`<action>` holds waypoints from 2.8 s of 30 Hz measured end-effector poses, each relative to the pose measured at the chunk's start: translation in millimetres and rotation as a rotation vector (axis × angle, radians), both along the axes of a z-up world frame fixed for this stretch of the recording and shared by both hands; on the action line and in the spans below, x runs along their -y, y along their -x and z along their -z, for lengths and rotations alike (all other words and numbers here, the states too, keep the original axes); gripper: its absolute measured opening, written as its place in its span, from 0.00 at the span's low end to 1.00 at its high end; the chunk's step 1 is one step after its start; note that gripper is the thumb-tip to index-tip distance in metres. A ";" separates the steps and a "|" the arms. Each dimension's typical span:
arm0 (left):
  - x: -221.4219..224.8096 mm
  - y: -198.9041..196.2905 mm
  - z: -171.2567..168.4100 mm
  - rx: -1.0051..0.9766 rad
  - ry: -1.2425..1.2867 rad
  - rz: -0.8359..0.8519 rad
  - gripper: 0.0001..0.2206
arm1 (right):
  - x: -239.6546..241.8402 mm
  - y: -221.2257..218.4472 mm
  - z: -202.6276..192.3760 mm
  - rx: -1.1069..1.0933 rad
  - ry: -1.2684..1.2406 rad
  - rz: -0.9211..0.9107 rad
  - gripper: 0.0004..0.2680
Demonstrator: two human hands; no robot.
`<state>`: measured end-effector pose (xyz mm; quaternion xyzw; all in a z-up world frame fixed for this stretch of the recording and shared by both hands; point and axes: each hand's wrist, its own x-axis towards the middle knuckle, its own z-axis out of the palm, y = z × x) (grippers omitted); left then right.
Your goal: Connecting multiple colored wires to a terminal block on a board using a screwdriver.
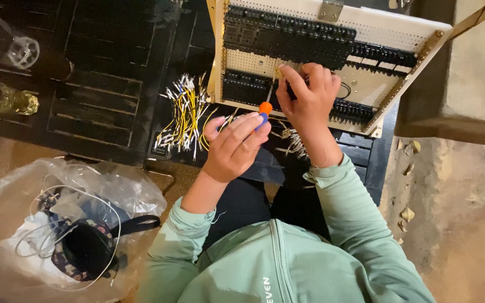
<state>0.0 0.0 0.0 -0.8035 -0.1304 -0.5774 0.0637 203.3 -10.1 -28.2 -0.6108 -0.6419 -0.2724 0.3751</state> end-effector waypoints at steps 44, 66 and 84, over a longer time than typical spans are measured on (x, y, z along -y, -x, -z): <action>-28.5 -29.7 -54.8 -0.229 -0.035 -0.317 0.12 | -9.8 -7.3 21.6 0.062 -0.135 0.081 0.10; 60.3 62.2 73.3 0.037 1.104 0.176 0.07 | 35.1 2.6 64.2 0.104 -0.140 -0.080 0.04; -1.7 54.8 105.1 -0.357 0.398 -0.262 0.05 | 29.2 49.5 92.2 -0.061 0.432 -0.248 0.10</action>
